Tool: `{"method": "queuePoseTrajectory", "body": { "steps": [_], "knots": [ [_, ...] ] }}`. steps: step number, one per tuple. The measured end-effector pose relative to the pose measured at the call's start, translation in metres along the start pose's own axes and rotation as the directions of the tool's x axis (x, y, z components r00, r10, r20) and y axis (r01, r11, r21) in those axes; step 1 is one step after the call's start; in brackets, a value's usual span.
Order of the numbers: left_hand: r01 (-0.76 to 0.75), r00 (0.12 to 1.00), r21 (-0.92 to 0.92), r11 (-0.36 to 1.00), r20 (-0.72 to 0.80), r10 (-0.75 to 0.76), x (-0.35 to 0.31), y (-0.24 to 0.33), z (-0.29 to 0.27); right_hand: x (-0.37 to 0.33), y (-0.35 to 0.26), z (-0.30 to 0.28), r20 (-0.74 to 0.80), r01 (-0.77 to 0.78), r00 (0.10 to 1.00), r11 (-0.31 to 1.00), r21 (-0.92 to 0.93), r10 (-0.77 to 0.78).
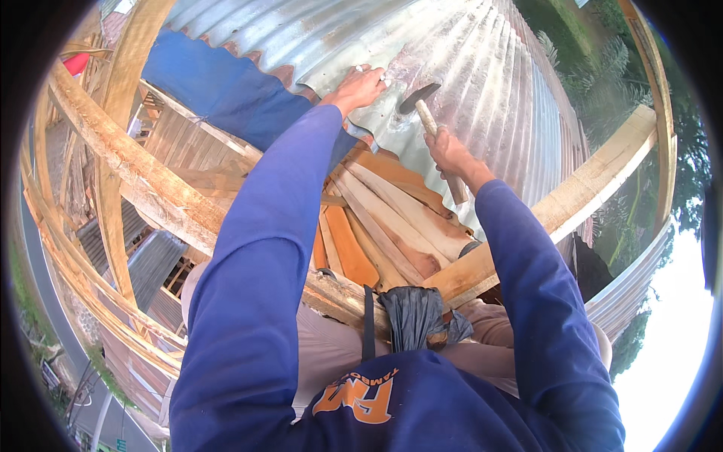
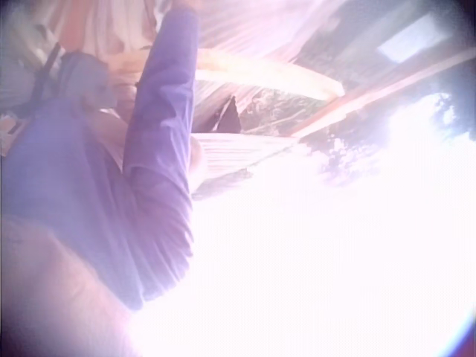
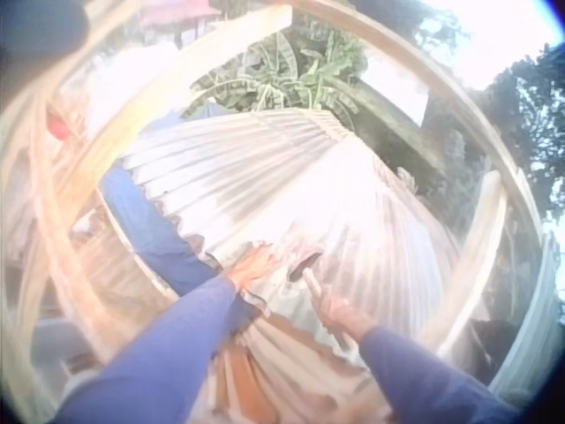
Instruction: The person sits on a wooden roof structure and uses a hammer to drive nails into a corrugated metal sheet, securing it to the wooden beams. The person repeatedly positions nails and strikes them with the hammer.
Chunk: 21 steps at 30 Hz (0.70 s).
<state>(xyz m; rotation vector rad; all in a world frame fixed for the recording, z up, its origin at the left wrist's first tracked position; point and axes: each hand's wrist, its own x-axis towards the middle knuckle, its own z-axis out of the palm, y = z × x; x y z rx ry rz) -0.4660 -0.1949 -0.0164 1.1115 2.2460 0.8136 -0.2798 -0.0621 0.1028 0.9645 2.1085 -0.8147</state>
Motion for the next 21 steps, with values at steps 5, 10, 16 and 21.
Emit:
{"method": "queuePoseTrajectory", "body": {
  "steps": [5, 10, 16, 21],
  "knots": [
    [0.131, 0.990, -0.362, 0.923, -0.004, -0.142, 0.005, 0.051, 0.003, 0.006, 0.013, 0.000, 0.000, 0.011, 1.000, 1.000, 0.021, -0.011],
    [0.079, 0.943, -0.479, 0.874, -0.249, -0.221, -0.004, 0.033, 0.039, 0.005, 0.013, -0.007, 0.013, 0.065, 0.998, 0.998, 0.021, -0.065],
    [0.105, 0.947, -0.473, 0.875, -0.221, -0.233, -0.004, 0.033, 0.039, 0.003, -0.009, -0.033, -0.020, 0.153, 0.988, 0.987, 0.045, -0.153],
    [0.098, 0.947, -0.458, 0.884, -0.230, -0.224, -0.007, 0.029, 0.041, -0.034, -0.030, -0.019, -0.426, 0.304, 0.876, 0.945, 0.122, -0.226]
  ]
}}
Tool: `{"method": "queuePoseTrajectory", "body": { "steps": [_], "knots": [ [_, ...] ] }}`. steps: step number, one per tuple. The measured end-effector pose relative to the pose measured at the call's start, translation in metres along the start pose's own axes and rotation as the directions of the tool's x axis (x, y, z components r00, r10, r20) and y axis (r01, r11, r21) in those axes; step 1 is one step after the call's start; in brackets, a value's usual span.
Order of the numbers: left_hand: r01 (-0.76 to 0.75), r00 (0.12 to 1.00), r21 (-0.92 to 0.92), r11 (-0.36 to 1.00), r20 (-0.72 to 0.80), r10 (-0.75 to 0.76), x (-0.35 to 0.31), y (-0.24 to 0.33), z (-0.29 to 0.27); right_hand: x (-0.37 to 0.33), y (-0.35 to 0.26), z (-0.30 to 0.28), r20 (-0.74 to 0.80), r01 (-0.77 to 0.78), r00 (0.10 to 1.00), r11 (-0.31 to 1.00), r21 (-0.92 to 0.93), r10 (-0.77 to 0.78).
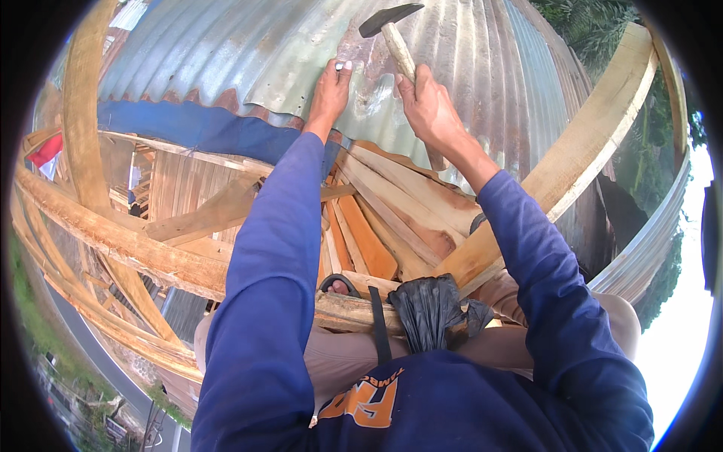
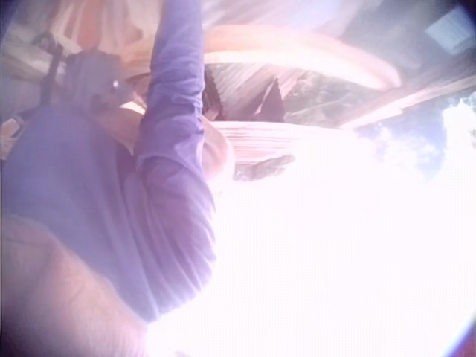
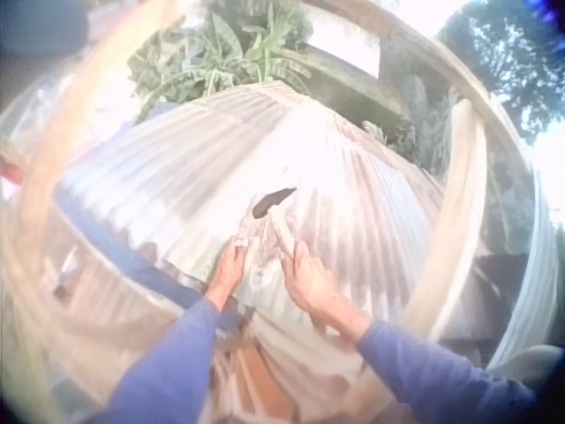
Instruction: The person sits on a wooden roof structure and uses a hammer to drive nails into a corrugated metal sheet, securing it to the wooden beams. The person repeatedly positions nails and strikes them with the hammer.
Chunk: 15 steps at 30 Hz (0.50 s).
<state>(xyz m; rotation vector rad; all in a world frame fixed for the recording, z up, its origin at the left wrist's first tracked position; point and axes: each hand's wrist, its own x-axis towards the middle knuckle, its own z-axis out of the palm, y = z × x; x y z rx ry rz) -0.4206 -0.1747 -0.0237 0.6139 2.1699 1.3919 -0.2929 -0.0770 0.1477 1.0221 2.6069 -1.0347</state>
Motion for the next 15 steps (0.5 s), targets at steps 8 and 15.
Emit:
{"method": "queuePoseTrajectory", "body": {
  "steps": [8, 15],
  "knots": [
    [-0.025, 0.997, 0.060, 0.998, -0.071, 0.029, -0.011, -0.020, 0.004, -0.003, 0.021, 0.019, 0.433, -0.208, 0.868, 0.969, -0.131, 0.244],
    [-0.026, 1.000, -0.039, 0.999, 0.009, 0.026, 0.004, -0.012, 0.014, 0.001, 0.070, 0.039, 0.315, -0.063, 0.946, 0.996, -0.056, 0.077]
  ]
}}
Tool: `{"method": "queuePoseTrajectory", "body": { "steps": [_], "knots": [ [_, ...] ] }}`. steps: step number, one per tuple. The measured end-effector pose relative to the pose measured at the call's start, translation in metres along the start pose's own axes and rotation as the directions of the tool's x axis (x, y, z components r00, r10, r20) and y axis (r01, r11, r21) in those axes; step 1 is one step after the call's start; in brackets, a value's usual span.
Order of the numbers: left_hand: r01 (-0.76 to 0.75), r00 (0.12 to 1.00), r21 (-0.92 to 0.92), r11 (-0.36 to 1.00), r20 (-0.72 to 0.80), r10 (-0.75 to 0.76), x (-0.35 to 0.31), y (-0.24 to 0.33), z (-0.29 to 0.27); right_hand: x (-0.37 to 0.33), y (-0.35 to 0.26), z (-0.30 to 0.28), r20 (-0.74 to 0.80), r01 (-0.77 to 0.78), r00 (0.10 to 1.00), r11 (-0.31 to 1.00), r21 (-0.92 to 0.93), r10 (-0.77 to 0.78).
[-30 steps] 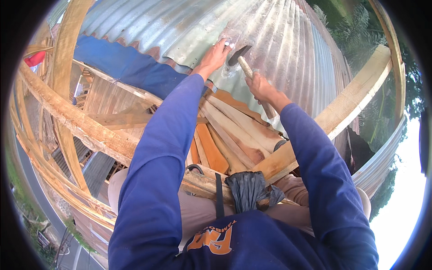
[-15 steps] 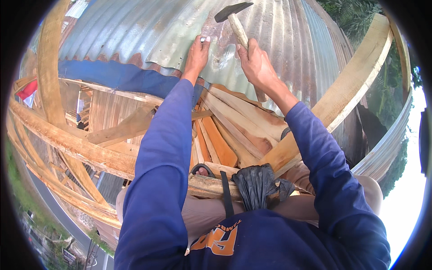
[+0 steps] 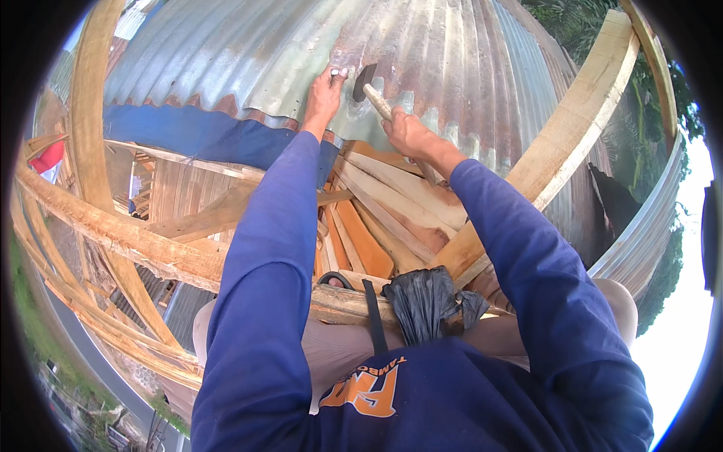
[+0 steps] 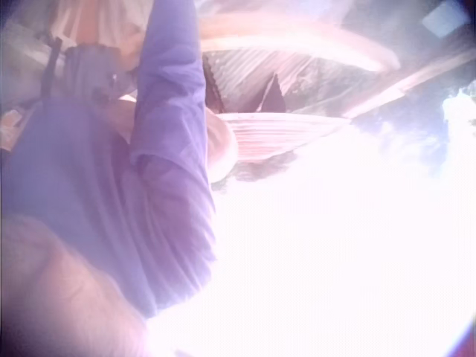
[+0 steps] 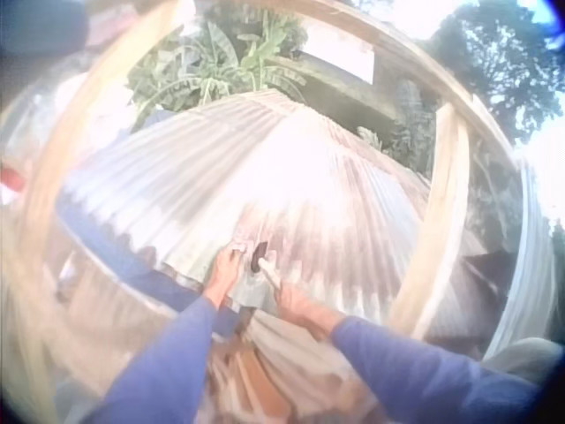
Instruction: The person sits on a wooden roof structure and uses a hammer to drive nails into a corrugated metal sheet, securing it to the wooden beams. The person repeatedly positions nails and strikes them with the hammer.
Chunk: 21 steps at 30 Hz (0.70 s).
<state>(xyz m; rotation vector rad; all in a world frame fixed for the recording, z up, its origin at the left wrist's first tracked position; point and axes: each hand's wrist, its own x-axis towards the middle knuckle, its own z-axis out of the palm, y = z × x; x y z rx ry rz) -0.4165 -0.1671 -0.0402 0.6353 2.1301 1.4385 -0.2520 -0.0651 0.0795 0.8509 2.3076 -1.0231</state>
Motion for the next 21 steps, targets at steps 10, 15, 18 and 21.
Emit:
{"method": "queuePoseTrajectory", "body": {
  "steps": [10, 15, 18, 21],
  "knots": [
    [0.124, 0.992, -0.007, 0.992, 0.029, -0.124, -0.012, 0.012, -0.005, -0.009, -0.018, 0.000, 0.070, -0.230, 0.970, 0.973, -0.029, 0.231],
    [0.093, 0.996, -0.019, 0.995, 0.002, -0.093, -0.014, 0.009, -0.008, -0.009, -0.023, -0.001, 0.094, -0.265, 0.961, 0.964, 0.028, 0.261],
    [0.099, 0.995, -0.013, 0.995, -0.024, -0.099, -0.013, 0.004, -0.009, -0.009, -0.024, 0.002, 0.092, -0.231, 0.969, 0.973, 0.014, 0.229],
    [0.133, 0.991, 0.007, 0.991, -0.012, -0.133, -0.009, 0.018, -0.006, -0.010, -0.019, -0.004, 0.087, -0.215, 0.974, 0.976, 0.044, 0.211]
  ]
}}
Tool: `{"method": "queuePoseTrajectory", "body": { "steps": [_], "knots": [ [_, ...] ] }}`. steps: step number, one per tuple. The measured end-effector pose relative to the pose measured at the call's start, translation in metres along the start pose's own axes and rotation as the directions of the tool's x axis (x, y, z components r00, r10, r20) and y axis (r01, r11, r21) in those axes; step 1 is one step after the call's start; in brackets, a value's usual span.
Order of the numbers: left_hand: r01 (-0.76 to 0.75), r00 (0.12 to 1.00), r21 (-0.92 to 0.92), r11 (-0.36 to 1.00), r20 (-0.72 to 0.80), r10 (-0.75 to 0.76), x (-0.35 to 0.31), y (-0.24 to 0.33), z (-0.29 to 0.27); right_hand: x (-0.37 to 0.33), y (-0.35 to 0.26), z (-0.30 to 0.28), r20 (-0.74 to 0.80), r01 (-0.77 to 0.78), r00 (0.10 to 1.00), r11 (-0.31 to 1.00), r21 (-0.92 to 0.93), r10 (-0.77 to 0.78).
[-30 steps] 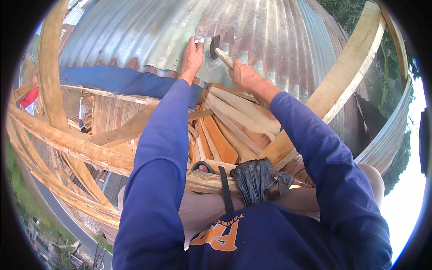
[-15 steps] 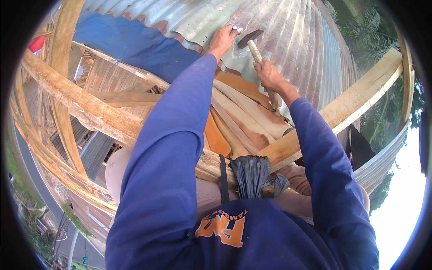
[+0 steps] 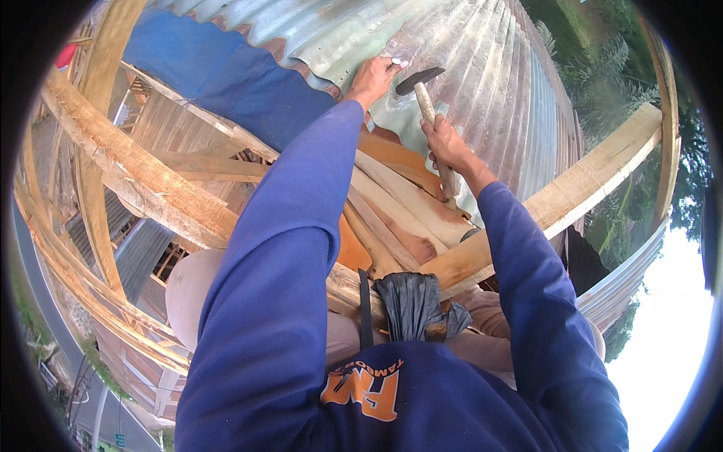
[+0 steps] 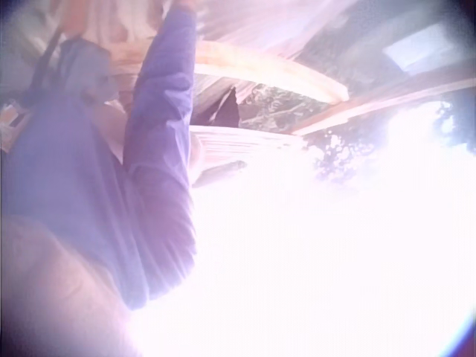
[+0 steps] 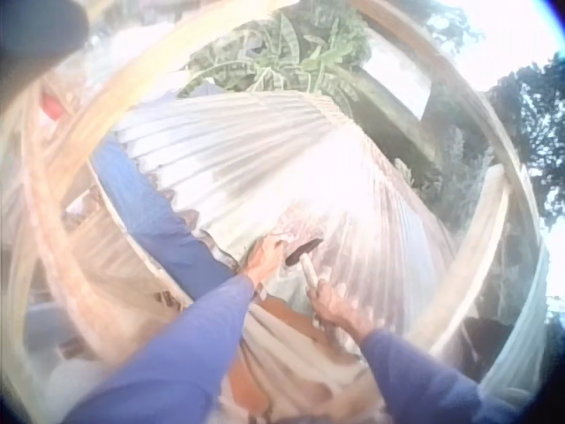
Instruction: The person sits on a wooden roof structure and uses a hammer to drive nails into a corrugated metal sheet, securing it to the wooden beams. The person repeatedly positions nails and strikes them with the hammer.
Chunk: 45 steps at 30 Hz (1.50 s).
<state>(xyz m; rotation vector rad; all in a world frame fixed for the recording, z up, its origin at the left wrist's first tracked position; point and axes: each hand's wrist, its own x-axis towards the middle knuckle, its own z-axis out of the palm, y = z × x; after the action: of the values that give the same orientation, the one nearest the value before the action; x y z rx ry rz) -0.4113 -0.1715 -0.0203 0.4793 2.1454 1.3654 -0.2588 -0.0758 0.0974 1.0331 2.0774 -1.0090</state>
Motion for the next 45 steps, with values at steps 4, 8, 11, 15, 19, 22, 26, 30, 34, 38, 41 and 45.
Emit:
{"method": "queuePoseTrajectory", "body": {
  "steps": [4, 8, 11, 15, 19, 22, 26, 30, 34, 38, 41, 45],
  "knots": [
    [-0.007, 1.000, 0.092, 0.996, 0.027, 0.005, 0.005, 0.003, -0.003, 0.002, 0.002, -0.001, -0.005, 0.045, 0.999, 0.999, 0.026, -0.045],
    [-0.005, 0.999, 0.016, 1.000, 0.043, 0.004, 0.007, -0.008, 0.000, 0.004, 0.006, -0.001, 0.003, 0.063, 0.998, 0.995, 0.083, -0.063],
    [0.039, 0.997, 0.045, 0.998, 0.066, -0.042, 0.010, -0.007, 0.003, 0.003, 0.012, -0.008, -0.020, 0.072, 0.997, 0.979, 0.192, -0.069],
    [-0.034, 0.998, 0.003, 0.999, 0.046, 0.034, 0.015, -0.020, 0.004, -0.001, 0.005, -0.016, -0.093, 0.127, 0.990, 0.948, 0.293, -0.104],
    [-0.033, 0.997, -0.012, 0.999, 0.069, 0.034, 0.014, -0.020, 0.003, -0.019, -0.016, -0.027, -0.190, 0.230, 0.966, 0.915, 0.331, -0.174],
    [-0.012, 0.995, 0.009, 1.000, 0.100, 0.011, 0.011, -0.012, 0.002, -0.019, -0.023, -0.038, -0.189, 0.249, 0.959, 0.947, 0.205, -0.211],
    [-0.012, 0.992, -0.002, 1.000, 0.126, 0.012, 0.010, -0.010, -0.001, -0.025, -0.039, -0.046, -0.178, 0.304, 0.942, 0.948, 0.093, -0.284],
    [-0.040, 0.995, -0.075, 0.996, 0.085, 0.046, 0.011, -0.014, -0.001, -0.028, -0.052, -0.048, -0.218, 0.380, 0.895, 0.921, -0.084, -0.389],
    [-0.012, 0.995, -0.048, 0.999, 0.097, 0.017, 0.008, -0.006, 0.001, -0.036, -0.058, -0.048, -0.230, 0.397, 0.875, 0.904, -0.162, -0.425],
    [-0.046, 0.995, -0.089, 0.995, 0.082, 0.054, 0.008, -0.010, 0.004, -0.020, -0.046, -0.040, -0.210, 0.441, 0.851, 0.872, -0.213, -0.482],
    [-0.041, 0.995, -0.060, 0.997, 0.084, 0.046, 0.007, -0.005, 0.005, -0.017, -0.048, -0.041, -0.241, 0.441, 0.835, 0.864, -0.243, -0.494],
    [0.003, 0.994, -0.006, 1.000, 0.106, -0.003, 0.005, 0.001, -0.007, -0.032, -0.077, -0.052, -0.308, 0.432, 0.833, 0.888, -0.154, -0.459]
  ]
}}
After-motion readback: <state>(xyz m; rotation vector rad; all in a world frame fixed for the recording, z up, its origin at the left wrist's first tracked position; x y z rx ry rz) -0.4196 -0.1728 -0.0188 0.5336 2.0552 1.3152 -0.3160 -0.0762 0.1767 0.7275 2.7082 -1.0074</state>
